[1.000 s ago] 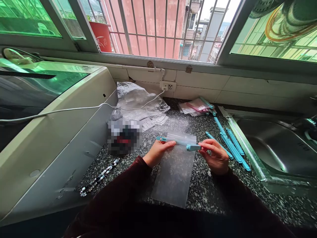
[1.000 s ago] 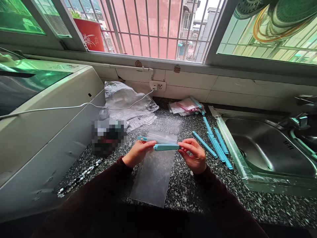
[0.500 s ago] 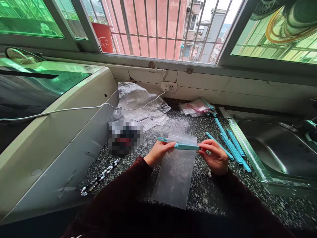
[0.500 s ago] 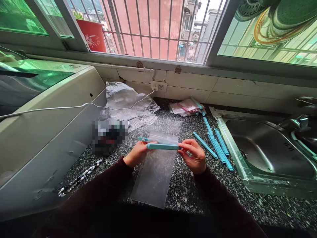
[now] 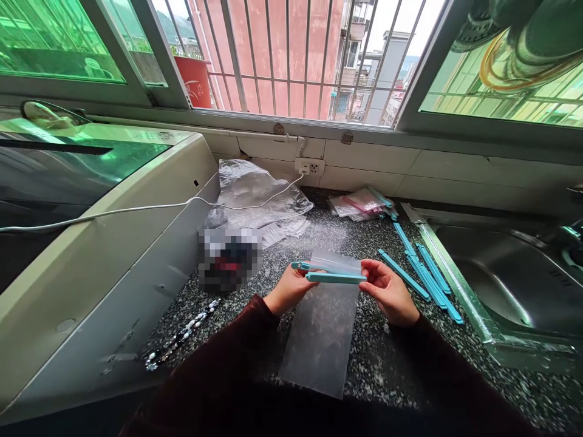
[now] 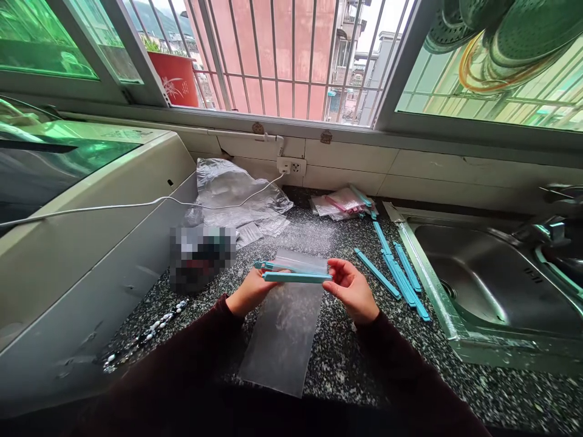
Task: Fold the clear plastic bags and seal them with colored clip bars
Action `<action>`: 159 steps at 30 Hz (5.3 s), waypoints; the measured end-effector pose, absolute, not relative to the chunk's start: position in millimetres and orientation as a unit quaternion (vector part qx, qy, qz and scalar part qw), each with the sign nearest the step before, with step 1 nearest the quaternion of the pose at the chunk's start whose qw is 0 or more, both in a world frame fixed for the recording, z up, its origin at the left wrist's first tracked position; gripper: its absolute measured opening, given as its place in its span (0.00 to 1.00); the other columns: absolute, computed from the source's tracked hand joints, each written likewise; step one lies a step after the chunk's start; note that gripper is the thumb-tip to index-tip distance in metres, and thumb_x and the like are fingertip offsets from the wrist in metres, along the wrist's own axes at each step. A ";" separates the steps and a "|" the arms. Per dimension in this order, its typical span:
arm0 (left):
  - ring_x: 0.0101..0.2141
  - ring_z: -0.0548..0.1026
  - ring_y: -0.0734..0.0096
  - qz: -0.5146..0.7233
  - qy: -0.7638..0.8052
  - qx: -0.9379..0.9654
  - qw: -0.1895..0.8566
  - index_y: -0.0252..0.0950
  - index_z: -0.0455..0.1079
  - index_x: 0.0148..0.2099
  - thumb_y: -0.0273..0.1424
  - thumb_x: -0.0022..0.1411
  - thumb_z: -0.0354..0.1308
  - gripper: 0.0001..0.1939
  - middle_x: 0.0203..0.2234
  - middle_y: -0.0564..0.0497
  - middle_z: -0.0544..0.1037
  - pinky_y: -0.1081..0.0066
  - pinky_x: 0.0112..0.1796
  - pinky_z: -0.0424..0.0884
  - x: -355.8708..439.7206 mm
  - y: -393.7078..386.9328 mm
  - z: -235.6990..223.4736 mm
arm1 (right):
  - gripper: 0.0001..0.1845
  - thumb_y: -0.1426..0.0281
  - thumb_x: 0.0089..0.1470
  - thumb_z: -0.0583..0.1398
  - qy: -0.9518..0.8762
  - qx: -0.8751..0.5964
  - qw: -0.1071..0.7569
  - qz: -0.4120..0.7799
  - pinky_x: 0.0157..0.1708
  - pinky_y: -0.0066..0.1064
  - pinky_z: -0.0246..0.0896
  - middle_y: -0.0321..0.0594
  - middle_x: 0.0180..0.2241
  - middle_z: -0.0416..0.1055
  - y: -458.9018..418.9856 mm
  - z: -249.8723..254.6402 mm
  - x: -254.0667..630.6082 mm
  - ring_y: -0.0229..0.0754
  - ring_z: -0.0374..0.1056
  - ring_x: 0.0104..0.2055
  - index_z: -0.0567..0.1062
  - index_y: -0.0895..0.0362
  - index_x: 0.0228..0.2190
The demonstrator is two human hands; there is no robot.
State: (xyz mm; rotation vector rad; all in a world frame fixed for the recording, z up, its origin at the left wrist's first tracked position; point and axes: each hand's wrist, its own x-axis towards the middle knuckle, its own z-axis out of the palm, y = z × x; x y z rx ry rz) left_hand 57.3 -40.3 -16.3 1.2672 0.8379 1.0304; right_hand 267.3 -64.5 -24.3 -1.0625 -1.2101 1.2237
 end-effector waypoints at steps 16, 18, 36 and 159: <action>0.21 0.59 0.76 0.423 0.374 0.614 0.552 0.31 0.66 0.20 0.37 0.43 0.63 0.14 0.16 0.55 0.63 0.74 0.24 0.56 57.6 -43.3 -12.0 | 0.16 0.62 0.34 0.69 -0.481 -0.457 0.518 0.539 0.24 0.25 0.59 0.33 0.25 0.70 -64.9 -30.3 265.1 0.33 0.62 0.24 0.72 0.56 0.26; 0.21 0.57 0.77 0.420 0.373 0.619 0.549 0.31 0.66 0.20 0.38 0.44 0.63 0.15 0.15 0.55 0.62 0.75 0.24 0.55 57.8 -43.4 -12.6 | 0.16 0.62 0.33 0.69 -0.480 -0.459 0.520 0.536 0.26 0.26 0.60 0.33 0.25 0.70 -65.0 -31.5 265.3 0.34 0.63 0.26 0.72 0.56 0.26; 0.25 0.63 0.74 0.402 0.343 0.629 0.570 0.31 0.69 0.24 0.37 0.46 0.62 0.13 0.20 0.53 0.67 0.73 0.29 0.61 54.8 -39.4 -16.0 | 0.17 0.61 0.33 0.69 -0.503 -0.449 0.533 0.512 0.23 0.27 0.59 0.32 0.23 0.66 -62.6 -35.7 265.6 0.34 0.61 0.24 0.70 0.55 0.24; 0.21 0.65 0.77 0.270 0.403 0.604 0.632 0.32 0.71 0.24 0.34 0.41 0.63 0.10 0.17 0.54 0.70 0.76 0.25 0.58 53.4 -16.1 -22.7 | 0.13 0.64 0.51 0.54 -0.742 -0.582 0.300 -0.145 0.25 0.28 0.51 0.37 0.19 0.66 -45.5 10.6 303.2 0.37 0.60 0.22 0.70 0.56 0.21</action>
